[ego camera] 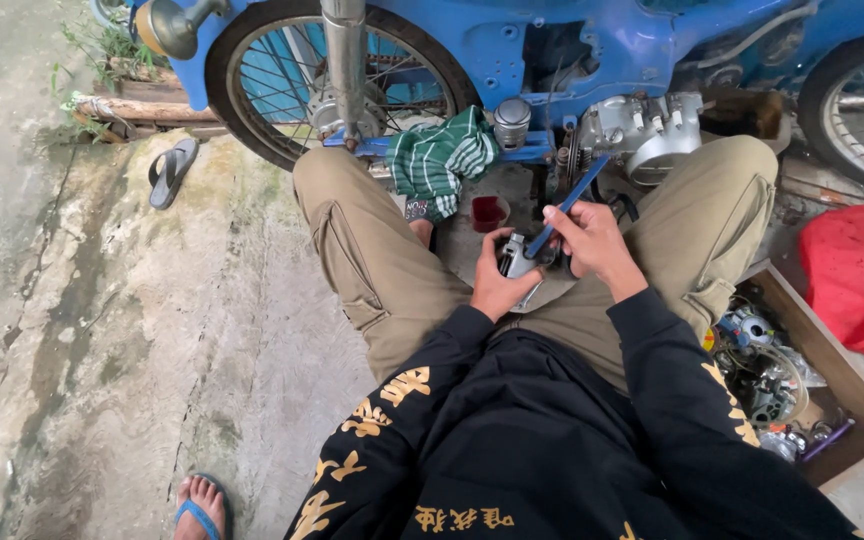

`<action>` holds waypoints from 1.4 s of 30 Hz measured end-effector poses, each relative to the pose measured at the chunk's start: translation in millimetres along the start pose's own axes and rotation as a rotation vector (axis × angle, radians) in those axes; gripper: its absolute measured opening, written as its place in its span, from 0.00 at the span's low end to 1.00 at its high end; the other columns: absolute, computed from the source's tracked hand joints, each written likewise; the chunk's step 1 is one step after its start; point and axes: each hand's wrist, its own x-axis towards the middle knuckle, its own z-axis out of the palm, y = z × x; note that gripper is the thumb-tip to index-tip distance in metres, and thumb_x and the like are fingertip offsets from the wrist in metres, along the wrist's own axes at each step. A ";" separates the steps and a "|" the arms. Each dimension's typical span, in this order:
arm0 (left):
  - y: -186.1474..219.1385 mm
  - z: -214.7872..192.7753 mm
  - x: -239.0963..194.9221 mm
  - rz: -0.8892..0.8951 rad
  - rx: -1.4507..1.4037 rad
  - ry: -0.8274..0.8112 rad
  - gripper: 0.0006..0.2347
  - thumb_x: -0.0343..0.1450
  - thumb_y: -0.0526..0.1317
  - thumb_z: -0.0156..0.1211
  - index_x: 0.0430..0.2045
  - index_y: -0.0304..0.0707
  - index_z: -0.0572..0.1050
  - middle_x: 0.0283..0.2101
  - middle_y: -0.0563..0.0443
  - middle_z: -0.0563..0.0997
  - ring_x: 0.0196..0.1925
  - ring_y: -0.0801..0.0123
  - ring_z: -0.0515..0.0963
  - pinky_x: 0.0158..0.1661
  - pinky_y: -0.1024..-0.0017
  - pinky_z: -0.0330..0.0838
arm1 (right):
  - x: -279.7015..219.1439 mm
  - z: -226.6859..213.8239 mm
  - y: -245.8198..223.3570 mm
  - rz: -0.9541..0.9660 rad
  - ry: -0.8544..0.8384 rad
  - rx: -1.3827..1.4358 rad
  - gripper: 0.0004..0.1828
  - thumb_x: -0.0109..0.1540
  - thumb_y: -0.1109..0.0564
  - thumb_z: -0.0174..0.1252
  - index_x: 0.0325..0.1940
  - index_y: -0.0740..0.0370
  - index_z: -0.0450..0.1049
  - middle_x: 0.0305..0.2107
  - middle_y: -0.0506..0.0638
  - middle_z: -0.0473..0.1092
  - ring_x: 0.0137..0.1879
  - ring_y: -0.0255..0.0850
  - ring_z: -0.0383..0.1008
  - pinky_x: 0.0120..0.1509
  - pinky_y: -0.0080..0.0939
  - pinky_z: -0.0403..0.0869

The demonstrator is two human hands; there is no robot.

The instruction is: A person sits on the ground and uses a small tool to repair or adjust a motorcycle carburetor.

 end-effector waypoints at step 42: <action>36.5 -5.4 -17.5 0.046 0.125 -0.146 0.34 0.60 0.42 0.69 0.61 0.40 0.59 0.57 0.30 0.71 0.64 0.34 0.69 0.62 0.36 0.63 | 5.9 -15.6 -14.1 0.053 -0.142 -0.107 0.13 0.66 0.51 0.64 0.30 0.58 0.79 0.14 0.41 0.65 0.24 0.27 0.65 0.29 0.30 0.66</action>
